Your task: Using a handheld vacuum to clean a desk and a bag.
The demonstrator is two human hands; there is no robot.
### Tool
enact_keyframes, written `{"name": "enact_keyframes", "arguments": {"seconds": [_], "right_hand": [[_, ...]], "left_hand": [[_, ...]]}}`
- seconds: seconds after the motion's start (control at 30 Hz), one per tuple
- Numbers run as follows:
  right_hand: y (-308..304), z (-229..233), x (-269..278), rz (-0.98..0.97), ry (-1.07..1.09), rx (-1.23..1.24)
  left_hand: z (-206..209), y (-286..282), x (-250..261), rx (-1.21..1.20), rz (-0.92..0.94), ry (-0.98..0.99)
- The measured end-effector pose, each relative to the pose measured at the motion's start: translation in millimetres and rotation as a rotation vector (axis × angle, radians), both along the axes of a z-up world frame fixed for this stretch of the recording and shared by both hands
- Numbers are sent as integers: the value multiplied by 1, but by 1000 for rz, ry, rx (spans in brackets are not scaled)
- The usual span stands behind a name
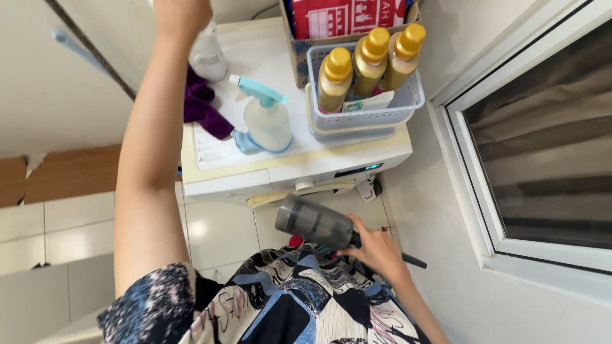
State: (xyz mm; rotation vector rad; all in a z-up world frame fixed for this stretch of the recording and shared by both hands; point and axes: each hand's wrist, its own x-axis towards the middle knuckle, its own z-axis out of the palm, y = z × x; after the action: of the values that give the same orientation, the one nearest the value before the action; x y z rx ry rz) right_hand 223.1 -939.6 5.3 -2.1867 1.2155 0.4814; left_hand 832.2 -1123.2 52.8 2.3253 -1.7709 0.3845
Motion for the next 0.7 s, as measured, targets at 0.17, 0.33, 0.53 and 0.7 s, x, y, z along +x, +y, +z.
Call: {"name": "enact_keyframes", "arguments": {"seconds": [0.17, 0.33, 0.53, 0.7], "right_hand": [[6, -5, 4, 6, -117, -19], [13, -18, 7, -44, -176, 5], [17, -13, 14, -61, -188, 24], [17, -12, 15, -65, -176, 3]], "left_hand": [[-90, -67, 60, 38, 301, -569], [-78, -85, 54, 343, 443, -522], [-52, -90, 48, 581, 537, -214], [11, -55, 5, 804, 552, 201]]}}
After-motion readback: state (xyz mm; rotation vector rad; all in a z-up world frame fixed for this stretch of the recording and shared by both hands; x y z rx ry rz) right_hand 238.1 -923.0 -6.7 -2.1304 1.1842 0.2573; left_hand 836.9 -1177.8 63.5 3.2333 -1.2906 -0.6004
